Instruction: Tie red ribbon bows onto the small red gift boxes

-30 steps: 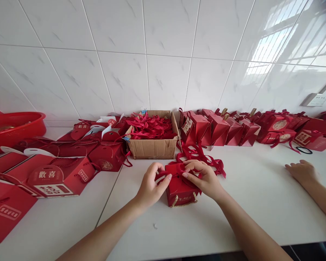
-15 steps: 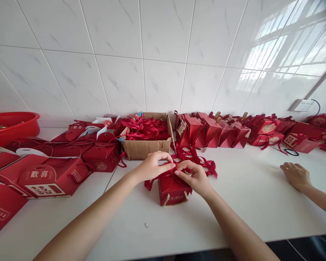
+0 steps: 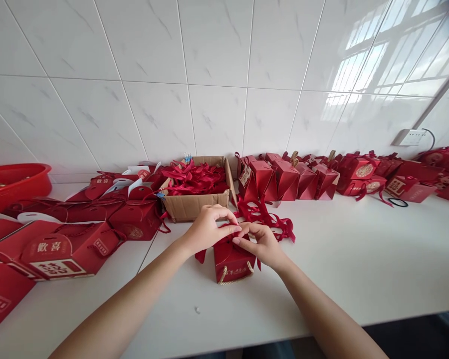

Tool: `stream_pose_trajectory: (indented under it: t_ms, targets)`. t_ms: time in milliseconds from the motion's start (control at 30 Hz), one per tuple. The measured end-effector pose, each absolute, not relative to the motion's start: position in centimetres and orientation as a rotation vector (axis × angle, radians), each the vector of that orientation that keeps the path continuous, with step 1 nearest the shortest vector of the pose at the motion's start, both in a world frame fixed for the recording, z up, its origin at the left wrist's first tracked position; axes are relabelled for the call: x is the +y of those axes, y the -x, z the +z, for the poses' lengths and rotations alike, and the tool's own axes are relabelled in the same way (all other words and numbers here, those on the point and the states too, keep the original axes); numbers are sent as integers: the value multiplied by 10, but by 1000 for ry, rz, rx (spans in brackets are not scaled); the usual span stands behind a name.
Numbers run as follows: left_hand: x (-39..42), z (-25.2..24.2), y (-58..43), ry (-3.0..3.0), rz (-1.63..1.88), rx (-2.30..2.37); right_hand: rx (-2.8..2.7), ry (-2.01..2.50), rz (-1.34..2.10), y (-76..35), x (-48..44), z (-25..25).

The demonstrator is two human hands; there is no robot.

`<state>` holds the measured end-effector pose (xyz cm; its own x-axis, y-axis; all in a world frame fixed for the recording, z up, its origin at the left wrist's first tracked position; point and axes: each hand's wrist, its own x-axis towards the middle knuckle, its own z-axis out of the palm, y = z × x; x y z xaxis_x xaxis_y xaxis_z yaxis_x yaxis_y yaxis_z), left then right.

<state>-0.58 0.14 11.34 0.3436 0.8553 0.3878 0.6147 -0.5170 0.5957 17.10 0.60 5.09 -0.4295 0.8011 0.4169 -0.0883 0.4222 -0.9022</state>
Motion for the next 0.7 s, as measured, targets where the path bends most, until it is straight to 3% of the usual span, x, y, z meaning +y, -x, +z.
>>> stream_pose_trajectory:
  t_ms: [433, 700]
  targets:
    - [0, 113, 10, -2215, 991, 1397, -1722, 727, 1208, -169, 8, 50]
    - [-9, 104, 10, -1921, 945, 1041, -1529, 569, 1313, -176, 4, 60]
